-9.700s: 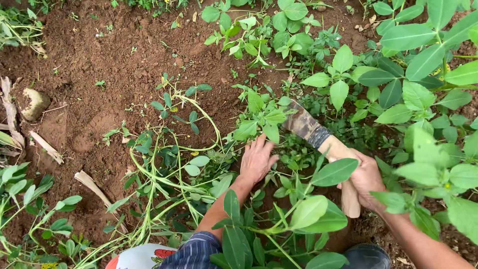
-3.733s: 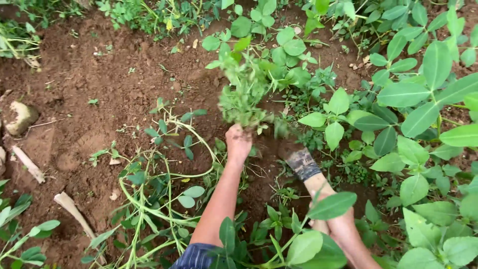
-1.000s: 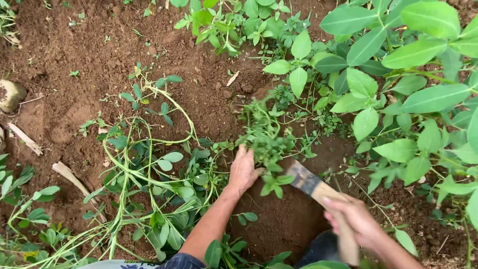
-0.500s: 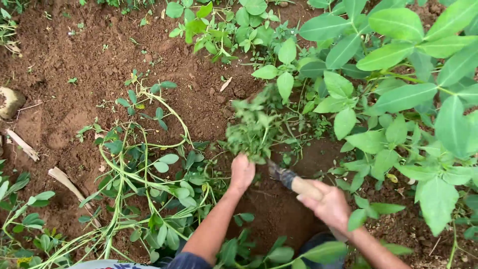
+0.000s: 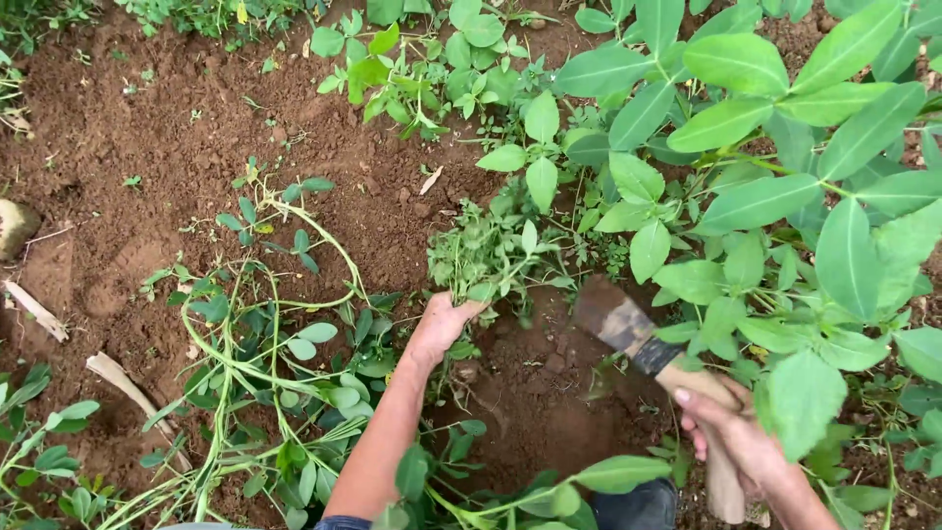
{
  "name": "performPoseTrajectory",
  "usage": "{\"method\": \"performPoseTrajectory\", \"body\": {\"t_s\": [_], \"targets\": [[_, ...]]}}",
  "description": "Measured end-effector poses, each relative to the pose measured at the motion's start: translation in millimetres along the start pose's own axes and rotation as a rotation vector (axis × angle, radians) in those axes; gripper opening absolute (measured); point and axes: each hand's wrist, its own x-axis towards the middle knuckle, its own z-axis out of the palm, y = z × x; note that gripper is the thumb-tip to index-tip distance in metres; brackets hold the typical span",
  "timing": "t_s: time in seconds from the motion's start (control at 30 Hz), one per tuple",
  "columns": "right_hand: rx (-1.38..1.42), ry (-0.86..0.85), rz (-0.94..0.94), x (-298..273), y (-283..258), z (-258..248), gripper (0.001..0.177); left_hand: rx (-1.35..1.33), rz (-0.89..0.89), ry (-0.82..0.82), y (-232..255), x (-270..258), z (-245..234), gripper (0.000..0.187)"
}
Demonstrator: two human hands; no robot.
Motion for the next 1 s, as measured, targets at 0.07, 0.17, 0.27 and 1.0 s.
{"method": "performPoseTrajectory", "body": {"t_s": [0.07, 0.17, 0.27, 1.0], "targets": [[-0.156, -0.029, -0.006, -4, -9, 13, 0.039, -0.018, 0.031, -0.002, 5, 9, 2, 0.03], [-0.468, -0.052, -0.022, 3, -22, 30, 0.041, 0.0, 0.006, 0.0, 31, 0, 4, 0.029], [-0.703, -0.036, -0.703, 18, -37, 43, 0.039, -0.003, -0.032, 0.003, 35, -7, 5, 0.026], [-0.086, -0.046, -0.02, -20, -1, 47, 0.05, 0.027, -0.233, 0.084, 80, -21, 36, 0.041]]}}
